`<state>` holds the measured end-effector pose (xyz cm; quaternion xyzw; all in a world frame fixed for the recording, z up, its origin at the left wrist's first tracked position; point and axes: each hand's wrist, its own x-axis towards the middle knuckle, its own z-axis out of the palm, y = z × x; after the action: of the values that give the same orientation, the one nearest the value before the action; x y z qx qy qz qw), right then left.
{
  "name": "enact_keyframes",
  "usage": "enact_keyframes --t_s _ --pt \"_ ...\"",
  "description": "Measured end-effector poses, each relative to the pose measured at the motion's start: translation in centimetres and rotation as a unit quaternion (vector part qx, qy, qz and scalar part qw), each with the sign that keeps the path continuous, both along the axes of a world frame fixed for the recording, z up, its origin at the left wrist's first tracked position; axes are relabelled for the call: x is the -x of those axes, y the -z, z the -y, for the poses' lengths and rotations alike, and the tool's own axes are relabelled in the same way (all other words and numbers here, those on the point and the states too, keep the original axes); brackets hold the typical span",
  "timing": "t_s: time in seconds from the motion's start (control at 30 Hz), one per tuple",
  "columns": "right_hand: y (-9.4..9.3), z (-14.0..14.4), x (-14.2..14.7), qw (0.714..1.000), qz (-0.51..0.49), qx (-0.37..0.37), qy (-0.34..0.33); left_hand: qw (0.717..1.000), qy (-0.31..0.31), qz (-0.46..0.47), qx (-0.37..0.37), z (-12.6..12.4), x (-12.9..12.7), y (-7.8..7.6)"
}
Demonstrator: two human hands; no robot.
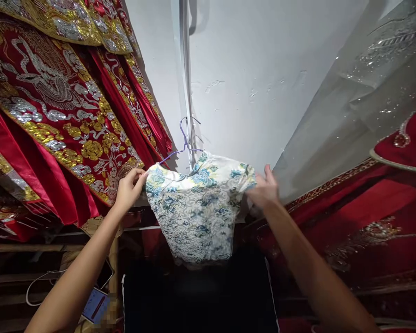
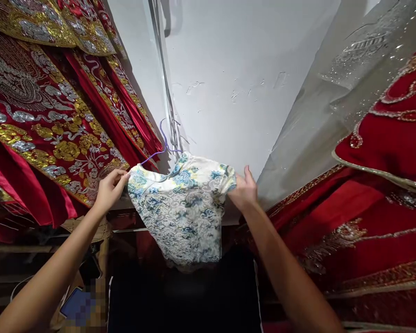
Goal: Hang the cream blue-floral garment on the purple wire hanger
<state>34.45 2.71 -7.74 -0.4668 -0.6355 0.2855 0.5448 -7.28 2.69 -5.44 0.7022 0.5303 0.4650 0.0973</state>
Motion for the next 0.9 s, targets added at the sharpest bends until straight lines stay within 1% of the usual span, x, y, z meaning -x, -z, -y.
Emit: enact_keyframes --t_s 0.07,0.13,0.23,0.3,0.37,0.4,0.43,0.47,0.5,0.53,0.57,0.6,0.63,0.67,0.7,0.73,0.77,0.83,0.9 --pt "-1.1 -0.8 -0.6 0.999 -0.046 0.017 -0.003 1.000 0.009 -0.008 -0.011 0.1 -0.3 -0.3" --pt "-3.1 -1.6 -0.2 0.997 -0.081 0.017 -0.005 0.999 0.024 -0.009 -0.024 -0.3 -1.4 -1.1" --pt "-6.7 -1.5 2.3 0.992 -0.123 0.009 -0.040 0.999 0.025 0.004 -0.028 -1.7 -3.2 -2.4" --pt "-8.4 -0.2 4.4 0.986 -0.134 0.019 -0.099 1.000 0.009 0.006 -0.029 -2.6 -3.9 -2.7" --pt "-8.9 1.9 6.0 0.970 -0.110 0.053 -0.208 0.999 0.002 0.017 -0.031 -3.0 -4.1 -2.3" --pt "-8.6 3.0 6.5 0.954 -0.079 0.073 -0.280 0.999 0.015 0.035 -0.031 -3.0 -4.2 -1.9" --pt "-8.1 3.8 6.9 0.932 -0.039 0.090 -0.348 0.997 0.039 0.057 -0.028 -2.9 -4.3 -1.4" --pt "-7.3 4.5 7.0 0.912 0.003 0.102 -0.398 0.994 0.070 0.080 -0.024 -2.6 -4.4 -0.8" --pt "-6.1 4.7 7.1 0.903 0.042 0.103 -0.414 0.990 0.101 0.097 -0.018 -2.1 -4.7 -0.3" --pt "-4.8 4.7 7.2 0.912 0.076 0.092 -0.393 0.985 0.132 0.106 -0.015 -1.5 -5.2 0.2" --pt "-3.3 4.4 7.4 0.931 0.104 0.071 -0.343 0.980 0.164 0.108 -0.015 -0.8 -6.0 0.5" --pt "-1.6 3.8 7.6 0.953 0.124 0.046 -0.274 0.975 0.198 0.103 -0.017 -0.1 -6.8 0.6" --pt "0.1 3.0 7.8 0.968 0.139 0.012 -0.208 0.967 0.235 0.096 -0.021 0.7 -7.9 0.6" --pt "1.7 2.1 8.0 0.973 0.150 -0.019 -0.174 0.956 0.278 0.092 -0.025 1.5 -9.0 0.4" --pt "3.2 1.2 8.2 0.975 0.152 -0.045 -0.157 0.942 0.323 0.088 -0.026 2.2 -10.0 0.1" --pt "4.5 0.4 8.3 0.974 0.148 -0.067 -0.157 0.928 0.362 0.086 -0.023 2.9 -11.0 -0.4" --pt "5.6 -0.3 8.4 0.972 0.139 -0.083 -0.171 0.916 0.392 0.085 -0.016 3.5 -11.8 -0.9" --pt "6.9 -1.3 8.1 0.969 0.113 -0.100 -0.196 0.898 0.430 0.090 0.000 4.4 -12.8 -2.0" --pt "7.1 -1.6 7.5 0.975 0.084 -0.098 -0.181 0.888 0.449 0.096 0.017 5.1 -13.1 -3.0"
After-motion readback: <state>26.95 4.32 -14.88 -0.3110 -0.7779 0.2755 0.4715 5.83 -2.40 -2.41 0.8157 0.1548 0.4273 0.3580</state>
